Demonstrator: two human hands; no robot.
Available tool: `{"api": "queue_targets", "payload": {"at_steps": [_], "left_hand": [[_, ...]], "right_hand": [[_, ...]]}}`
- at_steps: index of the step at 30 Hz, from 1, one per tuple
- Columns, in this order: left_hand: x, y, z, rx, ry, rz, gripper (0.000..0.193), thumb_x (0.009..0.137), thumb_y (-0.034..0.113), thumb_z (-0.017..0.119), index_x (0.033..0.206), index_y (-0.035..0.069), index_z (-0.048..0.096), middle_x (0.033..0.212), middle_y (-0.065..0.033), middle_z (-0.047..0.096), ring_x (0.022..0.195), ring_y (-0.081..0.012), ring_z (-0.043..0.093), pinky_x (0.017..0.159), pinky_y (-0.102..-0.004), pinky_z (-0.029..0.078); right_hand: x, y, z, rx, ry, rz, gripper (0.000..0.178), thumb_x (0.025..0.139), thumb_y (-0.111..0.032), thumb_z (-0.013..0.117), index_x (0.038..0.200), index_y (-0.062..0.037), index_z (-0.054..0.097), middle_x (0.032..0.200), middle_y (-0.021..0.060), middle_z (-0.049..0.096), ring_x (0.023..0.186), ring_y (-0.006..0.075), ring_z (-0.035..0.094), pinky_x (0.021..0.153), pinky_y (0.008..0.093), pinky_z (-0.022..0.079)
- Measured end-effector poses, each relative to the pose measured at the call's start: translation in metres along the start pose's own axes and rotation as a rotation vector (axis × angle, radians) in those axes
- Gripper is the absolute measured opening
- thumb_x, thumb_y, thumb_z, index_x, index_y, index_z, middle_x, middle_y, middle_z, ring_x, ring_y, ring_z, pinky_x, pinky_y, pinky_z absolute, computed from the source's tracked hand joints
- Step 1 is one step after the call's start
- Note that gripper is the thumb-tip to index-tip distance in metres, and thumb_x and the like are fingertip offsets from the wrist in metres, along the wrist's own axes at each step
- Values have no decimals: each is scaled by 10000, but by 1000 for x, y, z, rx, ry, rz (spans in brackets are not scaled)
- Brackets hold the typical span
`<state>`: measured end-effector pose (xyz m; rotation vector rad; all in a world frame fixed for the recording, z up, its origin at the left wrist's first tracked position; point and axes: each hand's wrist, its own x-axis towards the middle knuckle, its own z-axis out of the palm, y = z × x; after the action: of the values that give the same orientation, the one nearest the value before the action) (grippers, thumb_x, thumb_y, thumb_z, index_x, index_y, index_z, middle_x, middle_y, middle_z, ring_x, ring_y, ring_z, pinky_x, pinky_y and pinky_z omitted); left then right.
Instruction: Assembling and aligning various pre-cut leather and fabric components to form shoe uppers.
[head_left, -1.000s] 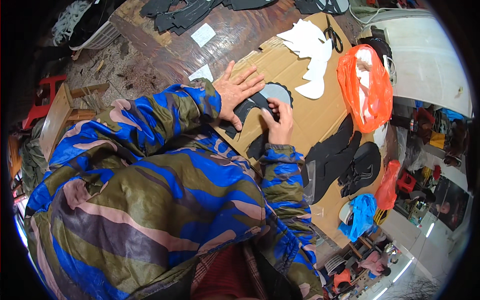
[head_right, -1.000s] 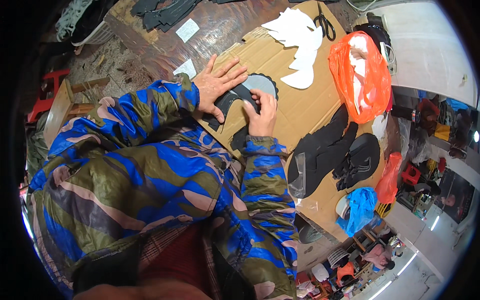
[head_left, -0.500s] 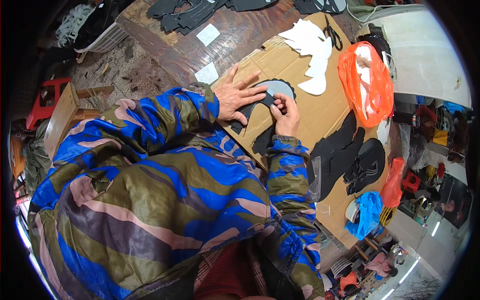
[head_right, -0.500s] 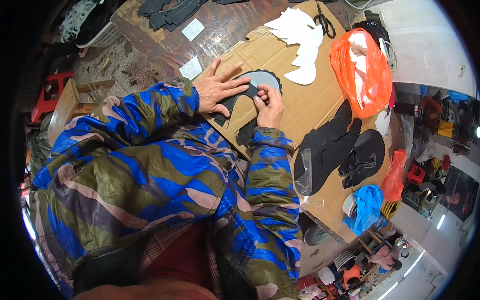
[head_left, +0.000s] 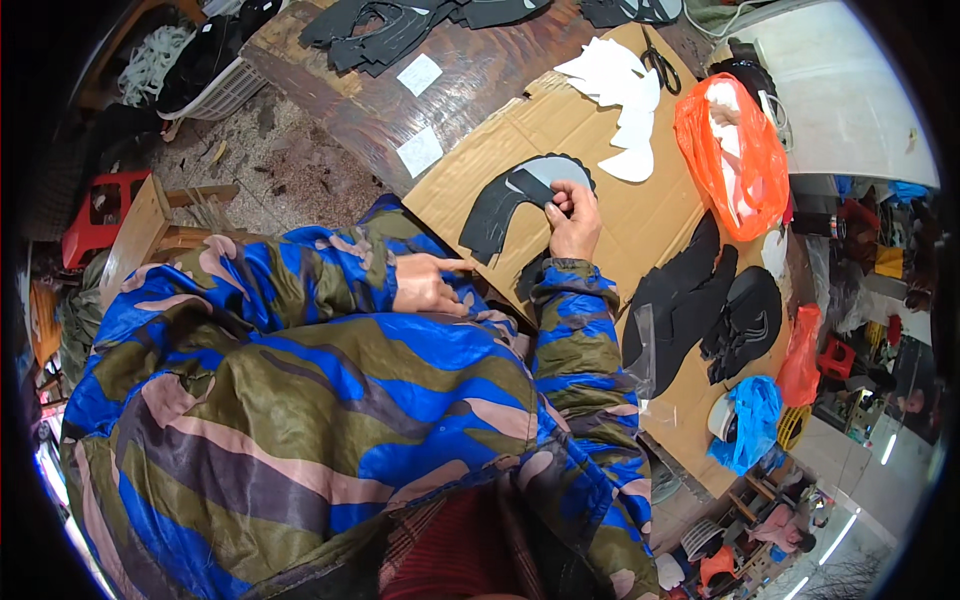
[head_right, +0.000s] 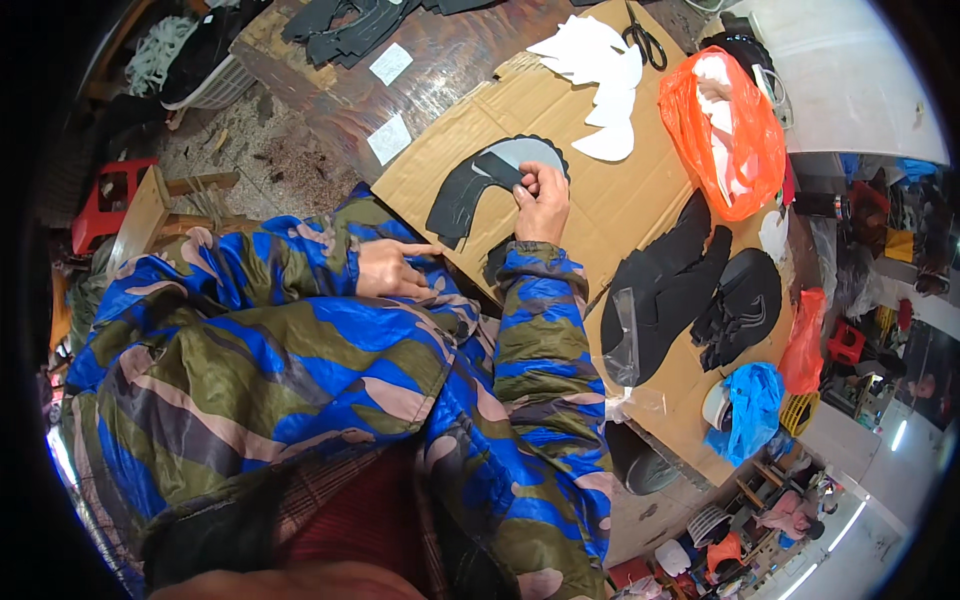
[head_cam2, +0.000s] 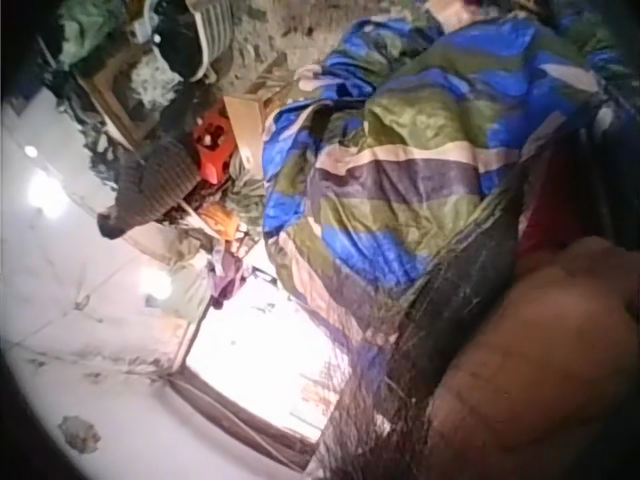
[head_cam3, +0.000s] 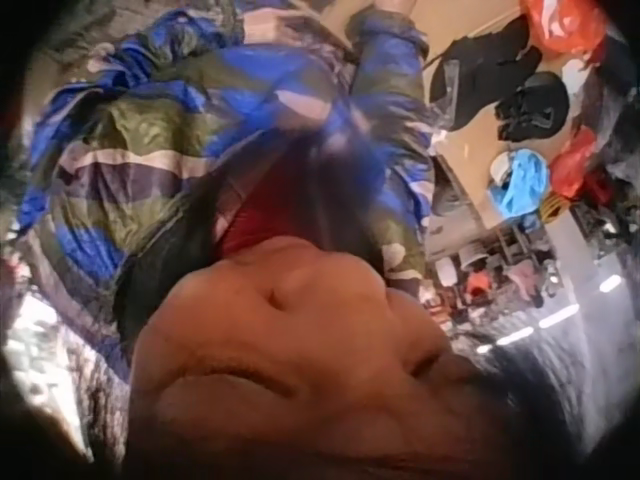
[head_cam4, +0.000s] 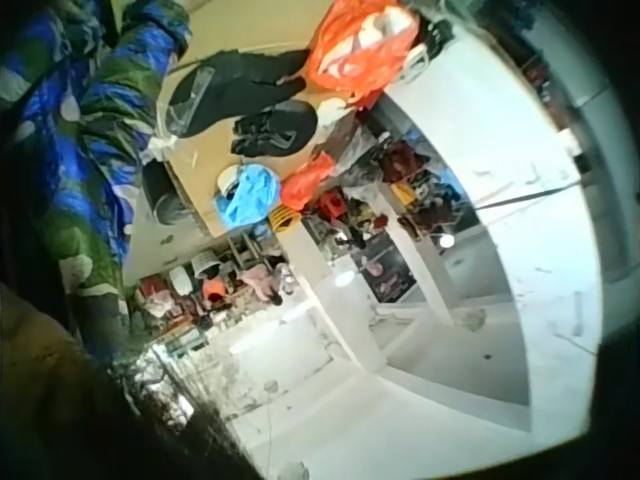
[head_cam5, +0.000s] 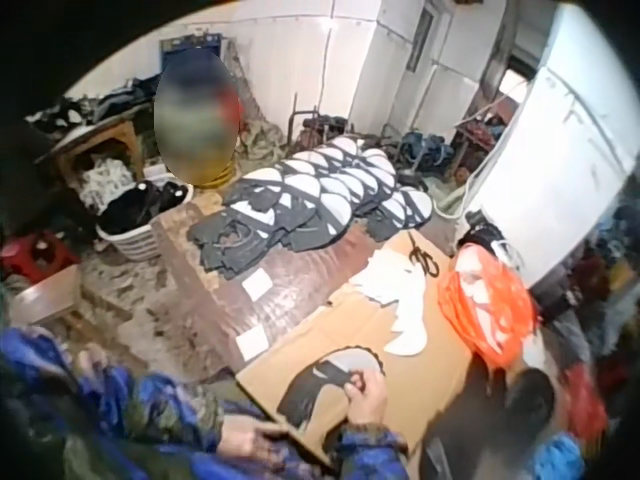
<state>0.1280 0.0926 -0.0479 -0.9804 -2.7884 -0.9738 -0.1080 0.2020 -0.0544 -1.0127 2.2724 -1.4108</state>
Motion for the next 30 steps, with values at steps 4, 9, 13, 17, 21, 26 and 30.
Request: {"api": "queue_targets", "payload": {"at_steps": [4,9,13,17,21,26,30], "left_hand": [[15,11,-31,-3,297,-148,388,687,67,647,1072,26,669,737,-97,640,701,-268,650,682,-426,533],[77,-51,-55,-8,740,-235,385,793,46,626,1177,60,609,1043,-179,636,949,-353,630,782,-397,514],[84,-94,-34,307,215,-506,1091,670,603,742,1464,-3,302,1548,-217,239,1468,-322,168,1147,-597,91],[93,-92,-40,232,53,-448,1506,370,796,741,1507,-9,168,1584,-231,104,1491,-328,33,1110,-661,-33],[65,-78,-47,252,37,-574,1542,330,766,775,1514,-2,150,1583,-239,96,1490,-338,33,1112,-659,-29],[86,-89,-44,210,42,-484,1544,329,752,784,1514,-1,143,1583,-238,95,1490,-338,28,1114,-658,-29],[84,-89,-47,209,24,-488,1546,330,757,783,1515,1,139,1585,-235,89,1490,-336,19,1115,-661,-26]], "right_hand": [[0,2,-4,12,-8,-1,375,685,163,648,1003,-35,662,859,9,550,754,123,497,729,246,458],[8,32,-6,316,-123,122,411,695,164,634,1062,-20,649,981,25,617,823,114,550,759,228,468],[1,45,-27,840,59,201,440,747,176,588,1157,18,591,1107,67,626,908,143,584,821,242,479],[-15,37,-27,667,165,219,443,733,116,685,1150,1,588,1103,64,611,953,161,560,858,269,471],[-12,-19,11,21,114,47,502,585,-34,851,1035,-61,632,1009,40,563,916,182,531,797,294,446],[-15,-7,-11,-19,144,146,447,595,81,769,993,-63,629,1043,40,555,960,193,527,816,305,447],[-15,-1,-19,63,44,42,494,611,203,613,1039,-42,628,1101,69,533,1049,200,534,922,303,442]]}}
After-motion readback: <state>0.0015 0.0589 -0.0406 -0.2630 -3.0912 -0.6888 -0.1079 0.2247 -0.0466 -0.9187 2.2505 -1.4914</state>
